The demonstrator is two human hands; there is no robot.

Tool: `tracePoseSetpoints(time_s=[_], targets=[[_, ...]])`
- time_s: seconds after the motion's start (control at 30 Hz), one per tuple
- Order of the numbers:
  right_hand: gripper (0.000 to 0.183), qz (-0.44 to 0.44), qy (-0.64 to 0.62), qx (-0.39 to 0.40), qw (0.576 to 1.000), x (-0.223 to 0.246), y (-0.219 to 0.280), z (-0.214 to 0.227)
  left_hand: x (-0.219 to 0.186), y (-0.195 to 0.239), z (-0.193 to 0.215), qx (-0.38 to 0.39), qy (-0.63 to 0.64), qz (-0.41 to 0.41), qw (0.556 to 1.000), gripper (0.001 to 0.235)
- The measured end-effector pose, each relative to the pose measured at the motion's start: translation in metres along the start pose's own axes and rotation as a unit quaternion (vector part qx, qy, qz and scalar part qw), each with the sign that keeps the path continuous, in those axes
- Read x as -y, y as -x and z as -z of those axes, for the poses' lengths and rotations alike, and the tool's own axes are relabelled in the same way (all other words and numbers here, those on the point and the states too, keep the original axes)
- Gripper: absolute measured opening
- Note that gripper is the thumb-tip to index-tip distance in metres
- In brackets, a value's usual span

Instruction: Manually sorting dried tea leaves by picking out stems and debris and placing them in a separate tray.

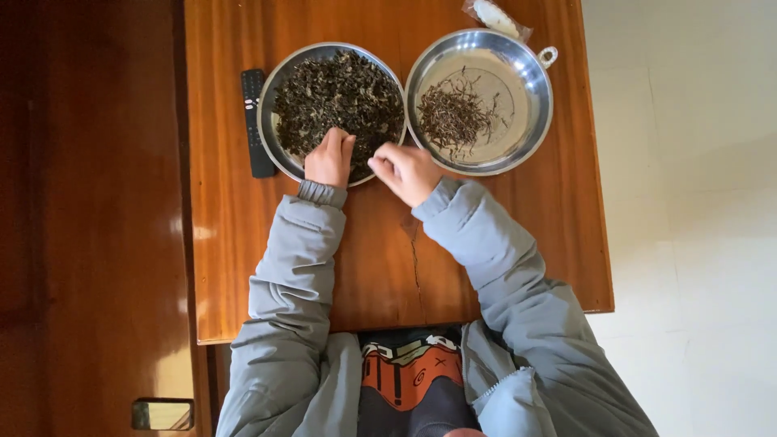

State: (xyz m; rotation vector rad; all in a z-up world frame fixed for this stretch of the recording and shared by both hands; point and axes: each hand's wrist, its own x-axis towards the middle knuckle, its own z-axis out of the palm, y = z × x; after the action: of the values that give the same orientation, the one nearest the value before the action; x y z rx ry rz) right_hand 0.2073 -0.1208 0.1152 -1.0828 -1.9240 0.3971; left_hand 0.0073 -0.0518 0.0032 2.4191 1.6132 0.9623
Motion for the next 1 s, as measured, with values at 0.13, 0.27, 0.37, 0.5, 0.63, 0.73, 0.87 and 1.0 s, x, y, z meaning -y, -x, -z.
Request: tracePoseSetpoints(time_s=[0.13,0.27,0.37,0.5,0.63,0.73,0.87,1.0], targets=[[0.013,-0.04,-0.053,-0.028,0.997,-0.02,0.035,-0.033,-0.001,0.002,-0.003,-0.03,-0.007,-0.02,0.999,0.026],[0.021,-0.07,-0.155,-0.038,0.985,-0.04,0.041,-0.055,-0.011,-0.001,0.01,-0.056,0.001,-0.08,0.995,0.026],[0.027,-0.141,-0.225,-0.027,0.964,-0.044,0.044,-0.062,-0.02,-0.001,0.014,-0.068,0.025,-0.103,0.992,0.025],[0.041,-0.258,-0.367,0.011,0.894,-0.039,0.041,-0.06,-0.024,-0.001,0.01,-0.077,0.035,-0.139,0.987,0.025],[0.045,-0.264,-0.386,0.027,0.884,-0.039,0.041,-0.057,-0.024,-0.001,-0.001,-0.088,0.045,-0.16,0.982,0.026],[0.044,-0.261,-0.382,0.026,0.886,-0.043,0.041,-0.056,-0.029,-0.002,-0.005,-0.108,0.003,-0.203,0.973,0.031],[0.043,-0.211,-0.323,0.025,0.922,-0.027,0.027,-0.035,-0.028,-0.002,-0.005,-0.114,-0.007,-0.205,0.972,0.028],[0.026,-0.107,-0.04,0.06,0.992,-0.03,0.016,0.009,-0.024,-0.011,0.009,-0.08,0.027,-0.076,0.994,0.021]])
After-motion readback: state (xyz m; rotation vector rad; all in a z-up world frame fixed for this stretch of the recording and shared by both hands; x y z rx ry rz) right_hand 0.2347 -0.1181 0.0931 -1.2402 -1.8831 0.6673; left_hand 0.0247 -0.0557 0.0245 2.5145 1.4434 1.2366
